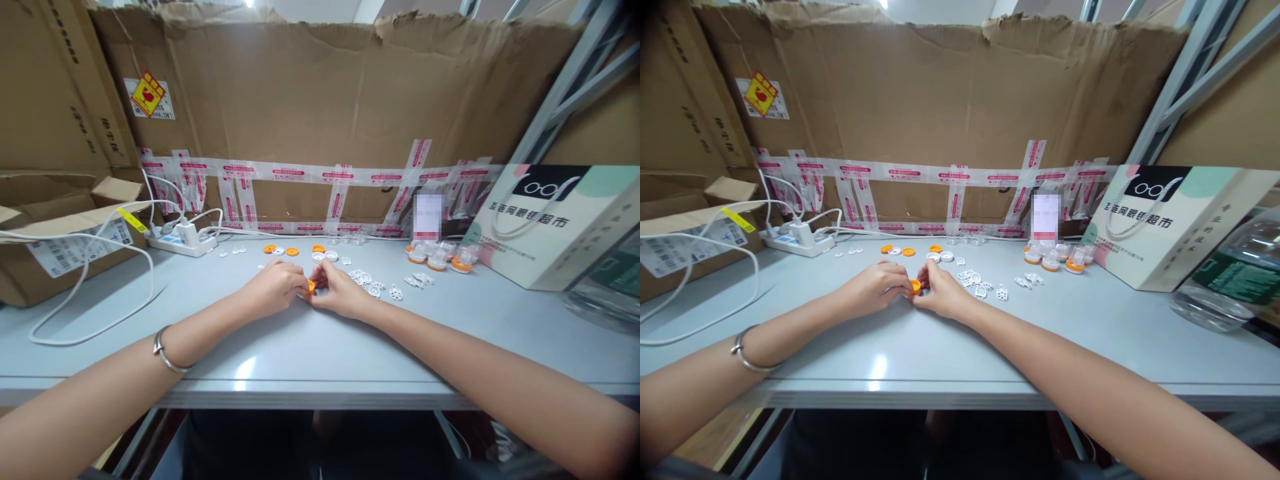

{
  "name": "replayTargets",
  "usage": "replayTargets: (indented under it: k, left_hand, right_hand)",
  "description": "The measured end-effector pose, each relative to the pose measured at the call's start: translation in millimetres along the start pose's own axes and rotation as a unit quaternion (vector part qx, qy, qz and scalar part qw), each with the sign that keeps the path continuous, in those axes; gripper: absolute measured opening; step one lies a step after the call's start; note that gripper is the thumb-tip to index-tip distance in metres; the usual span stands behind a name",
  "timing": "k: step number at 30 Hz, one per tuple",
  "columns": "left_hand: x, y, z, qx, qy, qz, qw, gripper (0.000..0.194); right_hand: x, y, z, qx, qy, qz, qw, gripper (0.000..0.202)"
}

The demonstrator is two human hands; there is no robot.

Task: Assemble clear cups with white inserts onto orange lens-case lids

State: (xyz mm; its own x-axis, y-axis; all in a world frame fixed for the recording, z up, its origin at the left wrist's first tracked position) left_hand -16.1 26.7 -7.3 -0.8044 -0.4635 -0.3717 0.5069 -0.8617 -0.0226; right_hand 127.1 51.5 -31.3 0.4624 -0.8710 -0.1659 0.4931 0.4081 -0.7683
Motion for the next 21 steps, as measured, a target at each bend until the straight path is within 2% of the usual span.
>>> replayTargets:
  k: [3, 8, 14, 21]
  left_hand:
    - [-2, 0, 1.5, 0.009, -0.001, -0.027, 1.000, 0.024]
    - [-2, -9, 4.7, 0.084, 0.004, -0.075, 0.994, 0.022]
    - [0, -20, 2.8, 0.165, 0.002, -0.070, 0.984, 0.018]
    - [3, -18, 3.1, 0.160, 0.009, -0.054, 0.986, 0.018]
  right_hand:
    - [1, -2, 0, 0.019, 0.004, 0.003, 1.000, 0.030]
    - [-1, -1, 0, 0.016, -0.008, 0.013, 1.000, 0.032]
    - [-2, 0, 0, 0.006, -0.009, 0.015, 1.000, 0.033]
    - [-3, -3, 3, -0.008, -0.035, 0.005, 0.999, 0.033]
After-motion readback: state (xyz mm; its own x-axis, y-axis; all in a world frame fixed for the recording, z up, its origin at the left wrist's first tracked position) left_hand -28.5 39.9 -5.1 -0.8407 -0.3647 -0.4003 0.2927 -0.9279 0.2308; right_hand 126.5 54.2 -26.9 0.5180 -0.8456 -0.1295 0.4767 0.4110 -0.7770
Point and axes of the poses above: each hand's wrist, its own x-axis away from the middle knuckle, its own z-axis out of the back of the hand, y = z × x, the point moved 3 cm from there along -x, towards the middle knuckle, and after that the axes turned 12 degrees about -z, right-handed, at the moved point
